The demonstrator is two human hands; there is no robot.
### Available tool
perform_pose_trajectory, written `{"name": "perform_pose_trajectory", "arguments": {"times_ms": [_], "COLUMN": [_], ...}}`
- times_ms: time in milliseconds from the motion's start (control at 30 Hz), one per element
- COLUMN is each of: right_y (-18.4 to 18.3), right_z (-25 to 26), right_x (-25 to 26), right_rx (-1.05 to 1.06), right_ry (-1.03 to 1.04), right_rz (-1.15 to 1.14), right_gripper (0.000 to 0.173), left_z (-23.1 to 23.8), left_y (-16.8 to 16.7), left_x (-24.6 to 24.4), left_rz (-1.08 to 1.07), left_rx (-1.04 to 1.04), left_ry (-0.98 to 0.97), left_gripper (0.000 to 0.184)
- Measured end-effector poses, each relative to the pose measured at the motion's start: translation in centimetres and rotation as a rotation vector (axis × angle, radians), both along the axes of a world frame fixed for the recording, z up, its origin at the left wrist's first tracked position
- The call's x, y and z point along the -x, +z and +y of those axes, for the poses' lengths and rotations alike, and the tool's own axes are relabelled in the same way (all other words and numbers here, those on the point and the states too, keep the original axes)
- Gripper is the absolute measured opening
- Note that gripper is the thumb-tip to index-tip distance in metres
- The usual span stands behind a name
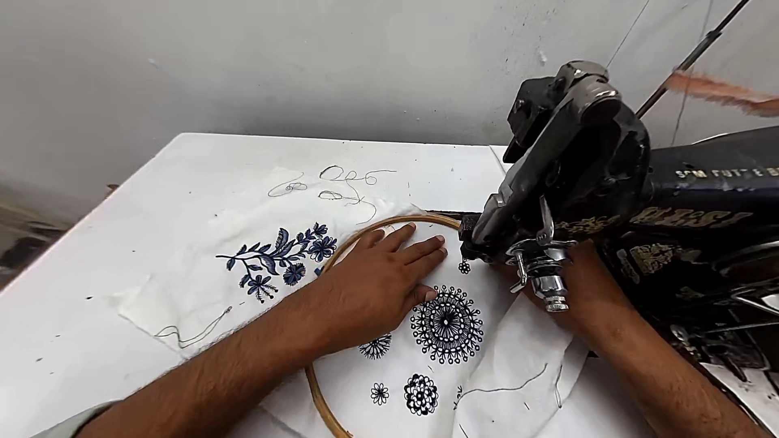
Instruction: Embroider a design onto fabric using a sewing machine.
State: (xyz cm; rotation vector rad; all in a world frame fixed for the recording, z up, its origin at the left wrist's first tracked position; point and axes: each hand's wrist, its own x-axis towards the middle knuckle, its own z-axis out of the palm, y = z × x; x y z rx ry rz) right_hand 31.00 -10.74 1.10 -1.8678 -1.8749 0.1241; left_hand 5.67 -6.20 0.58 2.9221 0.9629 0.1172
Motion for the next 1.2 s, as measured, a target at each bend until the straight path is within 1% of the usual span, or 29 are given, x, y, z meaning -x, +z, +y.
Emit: {"name": "perform_pose_trajectory", "arguments": {"times_ms": [100,200,300,367,433,533,767,867,1000,1067,1200], "right_y": [-0.31,-0.31,-0.35,-0.41,-0.37,-0.22,-0.45,-0.58,-0.16,-0.2,-0.51], "right_z": [-0.24,-0.71,-0.94,-0.84,-0.57,-0.62,-0.23,-0.2,-0.24,-0.14,-0.05], "right_x": [-0.17,-0.22,-0.39,-0.36,-0.18,-0.51,-0.35,-0.31,-0.4,-0.5,-0.38], "right_rx": [-0.038,-0.008,-0.001,-0.002,-0.012,-0.02,-0.038,-0.065,-0.025,-0.014,-0.042], "right_ry": [0.004,0.009,0.021,0.007,-0.011,0.022,-0.009,0.017,0.013,0.011,-0.003], "right_rz": [0.022,0.054,0.083,0.117,0.103,0.053,0.062,0.064,0.061,0.052,0.077], "right_gripper": [0.021,0.021,0.025,0.024,0.021,0.017,0.024,0.022,0.02,0.022,0.02], "left_z": [-0.12,-0.14,-0.14,-0.15,-0.12,0.0,0.0,-0.16,-0.43,-0.5,-0.25], "left_y": [0.01,0.19,0.09,-0.06,-0.24,-0.44,-0.18,-0.14,-0.17,-0.16,-0.2], "left_x": [-0.03,0.07,0.07,0.05,0.04,-0.08,-0.02,0.01,-0.18,-0.18,0.01], "left_rz": [-0.001,0.023,0.014,0.005,-0.009,-0.027,-0.011,-0.008,-0.006,-0.002,0.0], "left_rx": [0.008,0.024,0.005,-0.012,-0.028,-0.042,-0.022,-0.022,-0.015,-0.008,-0.009], "left_ry": [0.008,0.021,0.02,0.016,0.009,-0.003,0.0,0.009,0.006,0.001,-0.001], "left_gripper": [0.057,0.057,0.056,0.056,0.057,0.057,0.057,0.056,0.056,0.056,0.057]}}
